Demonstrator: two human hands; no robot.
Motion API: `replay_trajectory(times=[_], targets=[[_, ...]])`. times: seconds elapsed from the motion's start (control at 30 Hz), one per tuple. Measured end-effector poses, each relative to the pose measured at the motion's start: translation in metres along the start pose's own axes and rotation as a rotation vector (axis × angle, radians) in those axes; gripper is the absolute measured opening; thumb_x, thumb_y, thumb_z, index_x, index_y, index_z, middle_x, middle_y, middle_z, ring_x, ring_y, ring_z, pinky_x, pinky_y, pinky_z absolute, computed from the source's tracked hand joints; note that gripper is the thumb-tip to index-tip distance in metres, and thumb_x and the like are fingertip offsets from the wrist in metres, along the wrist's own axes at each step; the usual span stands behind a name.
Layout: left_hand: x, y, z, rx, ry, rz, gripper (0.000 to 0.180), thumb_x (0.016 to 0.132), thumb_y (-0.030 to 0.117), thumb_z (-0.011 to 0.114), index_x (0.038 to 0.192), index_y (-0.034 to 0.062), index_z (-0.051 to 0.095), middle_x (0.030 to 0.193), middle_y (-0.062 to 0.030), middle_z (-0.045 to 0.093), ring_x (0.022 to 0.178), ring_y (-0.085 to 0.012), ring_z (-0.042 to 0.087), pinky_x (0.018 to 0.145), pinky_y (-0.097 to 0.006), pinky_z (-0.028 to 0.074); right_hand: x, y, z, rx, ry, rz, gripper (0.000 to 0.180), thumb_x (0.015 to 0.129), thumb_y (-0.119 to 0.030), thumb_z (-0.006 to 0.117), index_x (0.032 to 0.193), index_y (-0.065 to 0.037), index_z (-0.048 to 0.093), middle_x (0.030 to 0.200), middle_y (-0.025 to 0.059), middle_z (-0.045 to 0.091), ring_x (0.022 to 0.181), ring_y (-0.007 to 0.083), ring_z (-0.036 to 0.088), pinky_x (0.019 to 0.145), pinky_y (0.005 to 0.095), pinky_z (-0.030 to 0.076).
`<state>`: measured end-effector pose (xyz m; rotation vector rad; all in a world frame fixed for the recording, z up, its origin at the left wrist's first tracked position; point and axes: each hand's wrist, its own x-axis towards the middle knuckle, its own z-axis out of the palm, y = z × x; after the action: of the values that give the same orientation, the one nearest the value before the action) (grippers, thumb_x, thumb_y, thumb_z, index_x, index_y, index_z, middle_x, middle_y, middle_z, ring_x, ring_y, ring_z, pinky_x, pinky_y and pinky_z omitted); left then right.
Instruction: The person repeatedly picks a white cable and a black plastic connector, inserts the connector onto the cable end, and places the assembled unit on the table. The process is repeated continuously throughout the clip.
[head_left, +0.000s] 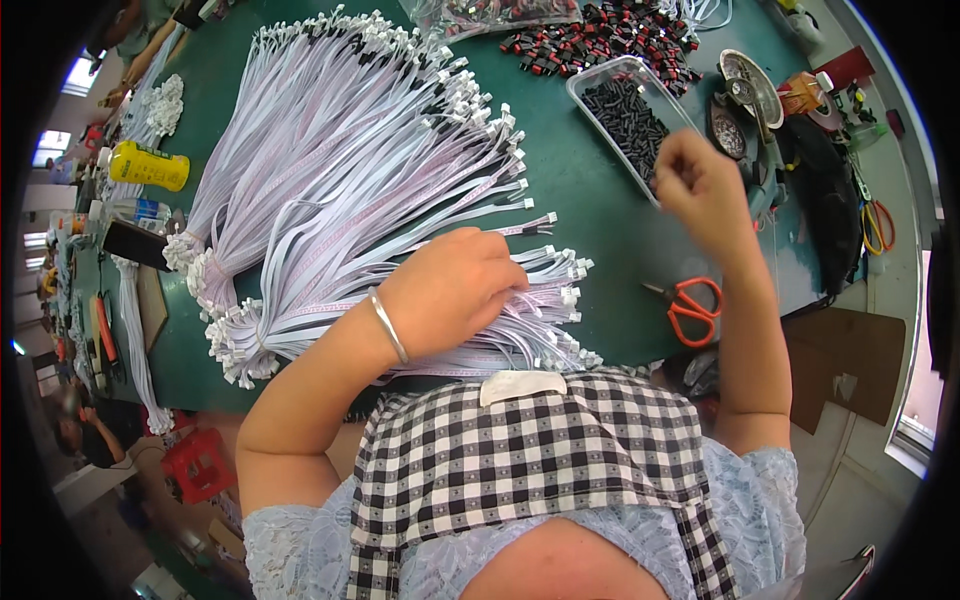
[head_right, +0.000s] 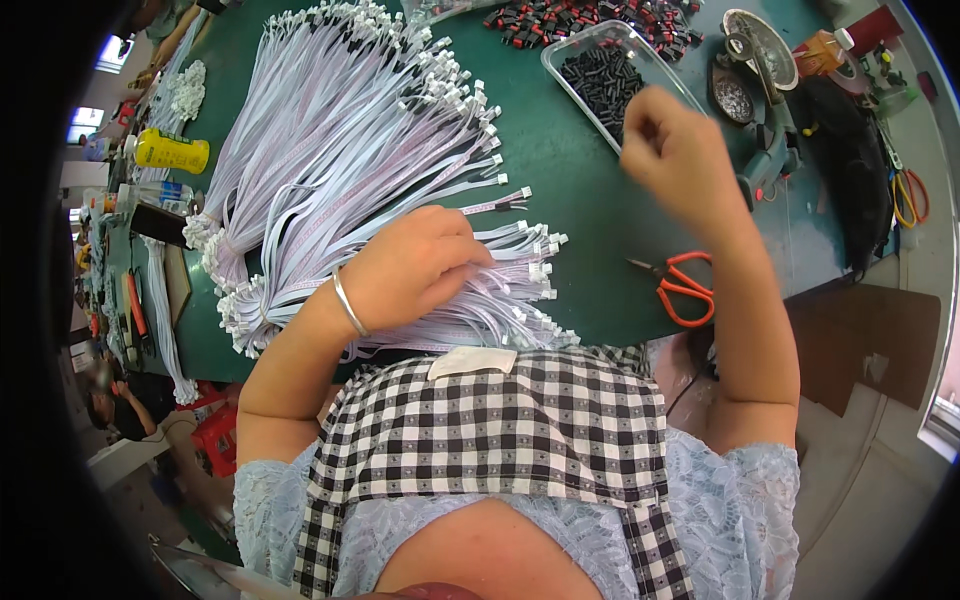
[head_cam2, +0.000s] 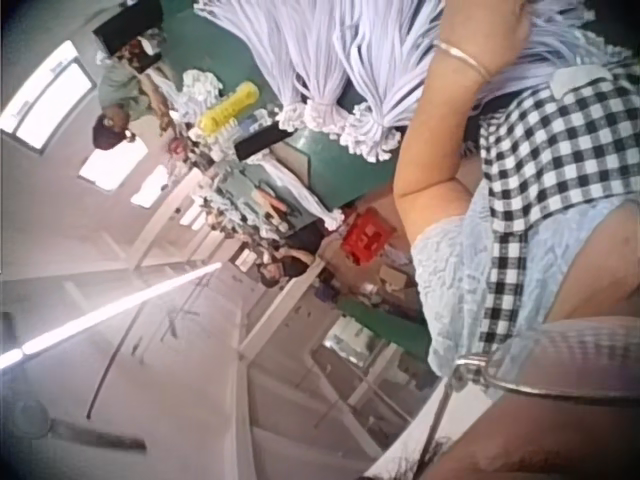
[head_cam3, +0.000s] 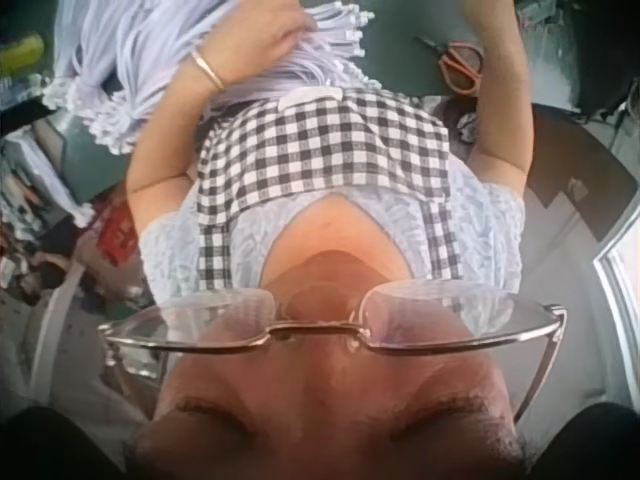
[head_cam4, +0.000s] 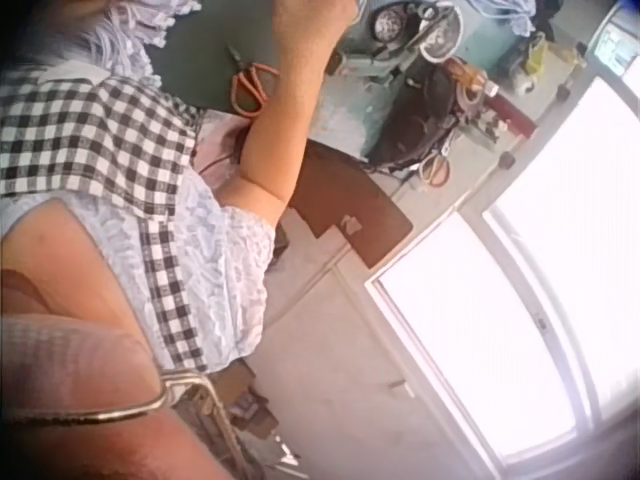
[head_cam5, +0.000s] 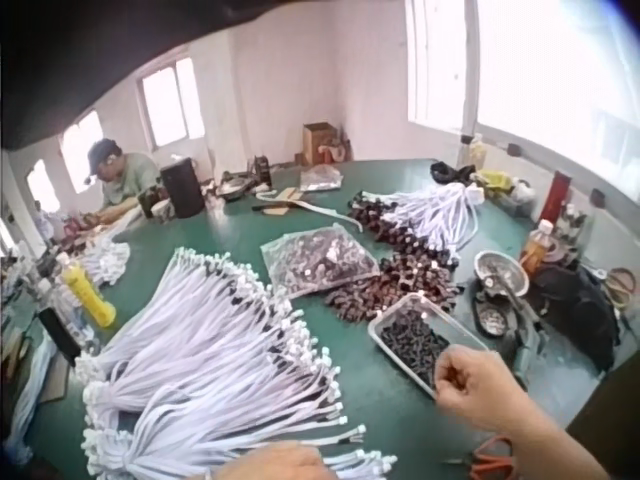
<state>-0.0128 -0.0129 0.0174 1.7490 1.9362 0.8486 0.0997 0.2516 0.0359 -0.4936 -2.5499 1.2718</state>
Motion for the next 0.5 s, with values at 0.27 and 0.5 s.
replay_trajectory(times=[0.27, 0.5], targets=[[0.009, 0.011, -0.004, -0.224, 0.164, -0.136, 0.012, 0.081, 0.005, 0.057, 0.092, 0.0014, 0.061, 0.078, -0.0104, 0.053, 0.070, -0.0246, 0.053, 0.063, -0.032, 0.043, -0.038, -0.012, 0.032, -0.413, -0.261, -0.231, 0.014, 0.073, -0.004, 0.056, 0.085, -0.004, 0.049, 0.072, 0.0143, 0.055, 0.068, 0.0330, 0.058, 0.061, 0.0428, 0.045], [0.010, 0.010, -0.002, -0.544, 0.128, -0.365, 0.013, 0.085, 0.010, 0.060, 0.094, 0.0017, 0.062, 0.075, -0.0025, 0.056, 0.063, -0.0086, 0.052, 0.056, -0.023, 0.043, -0.045, -0.001, 0.036, -0.658, -0.291, -0.309, 0.010, 0.077, 0.000, 0.052, 0.086, -0.003, 0.050, 0.072, 0.0119, 0.052, 0.071, 0.0320, 0.058, 0.065, 0.0428, 0.047]])
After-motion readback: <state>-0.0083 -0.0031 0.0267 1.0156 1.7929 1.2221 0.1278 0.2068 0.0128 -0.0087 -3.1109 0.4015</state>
